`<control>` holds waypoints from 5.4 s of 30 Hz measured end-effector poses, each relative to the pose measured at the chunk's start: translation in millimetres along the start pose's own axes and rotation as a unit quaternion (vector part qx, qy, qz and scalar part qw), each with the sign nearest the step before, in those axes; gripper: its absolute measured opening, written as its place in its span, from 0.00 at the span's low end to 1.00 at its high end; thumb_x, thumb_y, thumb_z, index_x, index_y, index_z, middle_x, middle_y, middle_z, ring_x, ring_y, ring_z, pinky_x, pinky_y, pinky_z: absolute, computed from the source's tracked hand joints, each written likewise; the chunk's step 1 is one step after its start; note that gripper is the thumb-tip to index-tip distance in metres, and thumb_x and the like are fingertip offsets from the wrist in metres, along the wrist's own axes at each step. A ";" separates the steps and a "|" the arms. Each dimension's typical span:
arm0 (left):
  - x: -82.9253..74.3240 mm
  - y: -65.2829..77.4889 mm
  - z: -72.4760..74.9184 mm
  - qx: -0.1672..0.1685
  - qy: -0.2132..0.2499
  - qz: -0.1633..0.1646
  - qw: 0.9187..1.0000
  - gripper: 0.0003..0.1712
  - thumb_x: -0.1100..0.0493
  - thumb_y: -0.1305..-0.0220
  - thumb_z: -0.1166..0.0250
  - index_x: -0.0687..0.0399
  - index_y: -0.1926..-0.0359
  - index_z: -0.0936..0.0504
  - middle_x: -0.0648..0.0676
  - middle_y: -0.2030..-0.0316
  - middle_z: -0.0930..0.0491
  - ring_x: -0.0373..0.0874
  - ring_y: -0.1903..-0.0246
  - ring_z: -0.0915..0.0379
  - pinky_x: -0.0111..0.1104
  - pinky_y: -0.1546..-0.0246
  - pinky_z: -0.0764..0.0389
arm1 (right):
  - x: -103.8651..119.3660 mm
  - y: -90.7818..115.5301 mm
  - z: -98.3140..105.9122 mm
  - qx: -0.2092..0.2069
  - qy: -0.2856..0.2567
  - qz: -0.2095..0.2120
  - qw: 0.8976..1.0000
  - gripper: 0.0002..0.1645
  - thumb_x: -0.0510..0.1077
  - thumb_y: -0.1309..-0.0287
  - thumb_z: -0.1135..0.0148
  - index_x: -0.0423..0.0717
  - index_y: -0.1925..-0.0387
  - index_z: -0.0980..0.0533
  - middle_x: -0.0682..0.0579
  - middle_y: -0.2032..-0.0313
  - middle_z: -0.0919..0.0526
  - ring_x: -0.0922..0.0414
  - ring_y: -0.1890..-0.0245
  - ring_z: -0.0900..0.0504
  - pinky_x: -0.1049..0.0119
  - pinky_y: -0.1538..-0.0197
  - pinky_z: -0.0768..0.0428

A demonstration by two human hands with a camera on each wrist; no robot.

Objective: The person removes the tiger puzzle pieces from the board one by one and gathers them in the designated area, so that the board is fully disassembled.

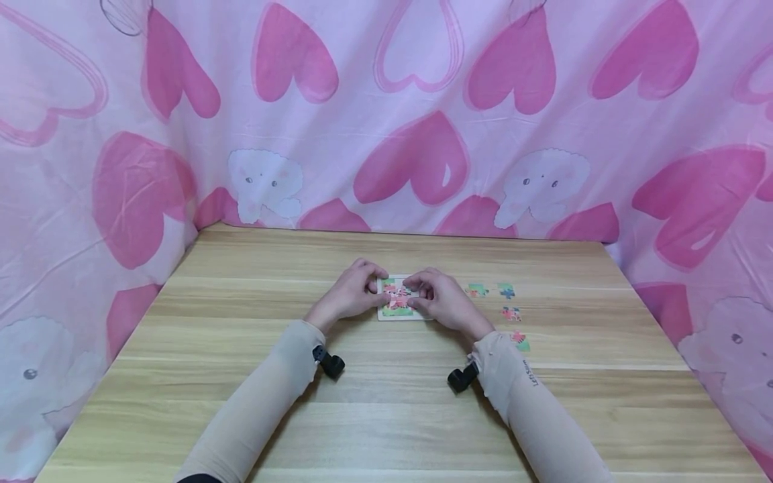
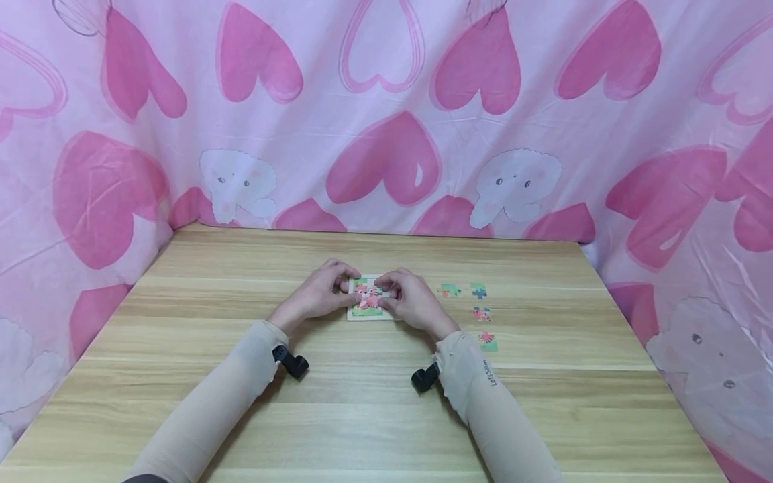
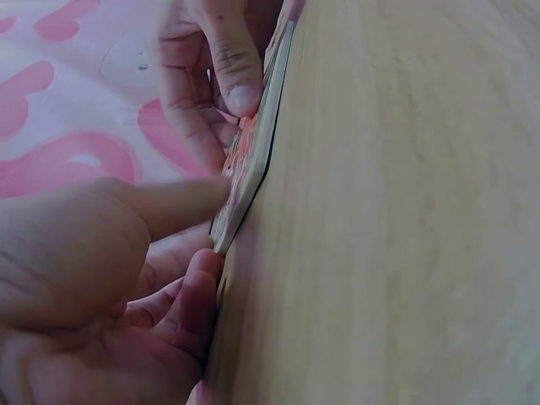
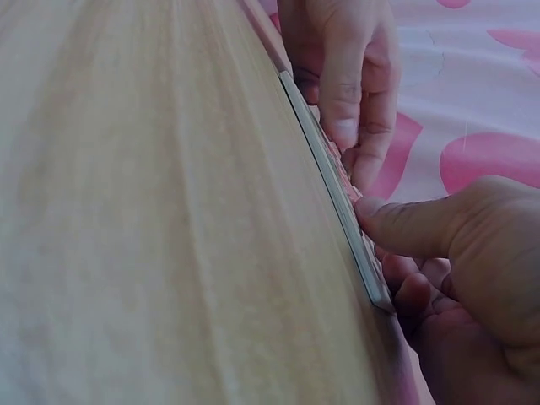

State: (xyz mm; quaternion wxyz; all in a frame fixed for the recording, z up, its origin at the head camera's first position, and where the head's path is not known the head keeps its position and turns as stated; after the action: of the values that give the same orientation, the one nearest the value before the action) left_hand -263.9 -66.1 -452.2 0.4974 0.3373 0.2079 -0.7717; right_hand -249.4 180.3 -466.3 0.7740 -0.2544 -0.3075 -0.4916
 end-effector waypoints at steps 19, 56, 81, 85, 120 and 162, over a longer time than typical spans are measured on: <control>1.2 3.0 6.3 0.039 0.006 -0.009 0.999 0.51 0.50 0.50 0.07 0.57 0.28 0.21 0.56 0.44 0.26 0.46 0.55 0.26 0.37 0.51 0.21 | 0.0 -0.2 1.6 0.010 -0.003 0.001 1.000 0.21 0.39 0.28 0.25 0.46 0.37 0.15 0.52 0.49 0.15 0.57 0.56 0.19 0.64 0.53 0.17; 3.8 2.7 8.7 0.053 0.029 0.010 0.998 0.52 0.53 0.51 0.07 0.53 0.26 0.21 0.54 0.43 0.28 0.48 0.54 0.26 0.39 0.49 0.21 | 8.4 11.9 55.2 -0.019 -0.046 -0.038 0.998 0.28 0.50 0.24 0.27 0.51 0.27 0.19 0.50 0.52 0.15 0.51 0.53 0.18 0.58 0.51 0.16; 2.3 4.5 7.2 0.054 0.028 0.011 0.998 0.53 0.52 0.51 0.07 0.53 0.26 0.22 0.54 0.43 0.28 0.47 0.54 0.27 0.39 0.48 0.22 | -34.0 82.5 124.9 -0.058 0.006 -0.025 0.998 0.27 0.44 0.27 0.24 0.42 0.32 0.17 0.45 0.56 0.11 0.50 0.61 0.14 0.69 0.59 0.16; 1.5 4.4 7.0 0.052 0.026 0.011 0.998 0.52 0.53 0.51 0.07 0.53 0.26 0.22 0.54 0.44 0.28 0.48 0.54 0.27 0.39 0.49 0.22 | -46.6 88.5 118.6 -0.031 -0.002 -0.041 0.999 0.27 0.44 0.29 0.22 0.41 0.32 0.17 0.46 0.55 0.12 0.51 0.61 0.16 0.68 0.60 0.17; 2.7 4.5 7.1 0.050 0.025 0.009 0.998 0.54 0.53 0.53 0.06 0.54 0.26 0.22 0.54 0.44 0.28 0.47 0.55 0.25 0.39 0.48 0.20 | -64.9 87.8 102.1 0.027 0.016 -0.087 0.996 0.21 0.39 0.32 0.20 0.49 0.40 0.12 0.50 0.58 0.17 0.53 0.59 0.23 0.69 0.60 0.21; 1.5 2.9 4.7 0.047 0.020 0.013 0.999 0.54 0.53 0.53 0.06 0.52 0.26 0.21 0.53 0.42 0.28 0.47 0.53 0.26 0.39 0.47 0.21 | -58.8 90.6 104.7 0.010 0.030 -0.079 0.996 0.22 0.42 0.31 0.21 0.47 0.38 0.12 0.50 0.56 0.18 0.53 0.60 0.24 0.67 0.61 0.22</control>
State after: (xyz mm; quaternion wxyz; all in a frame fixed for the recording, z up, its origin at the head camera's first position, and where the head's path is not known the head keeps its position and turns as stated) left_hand -263.1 -71.3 -450.1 0.4869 0.3787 0.1773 -0.7668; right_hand -209.2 323.8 -445.9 0.7438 -0.2072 -0.3084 -0.5556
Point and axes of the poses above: each hand's wrist, its own y-axis away from the middle knuckle, its own z-axis out of the back of the hand, x = y × z, the point moved 1 cm from there along -y, towards the middle knuckle
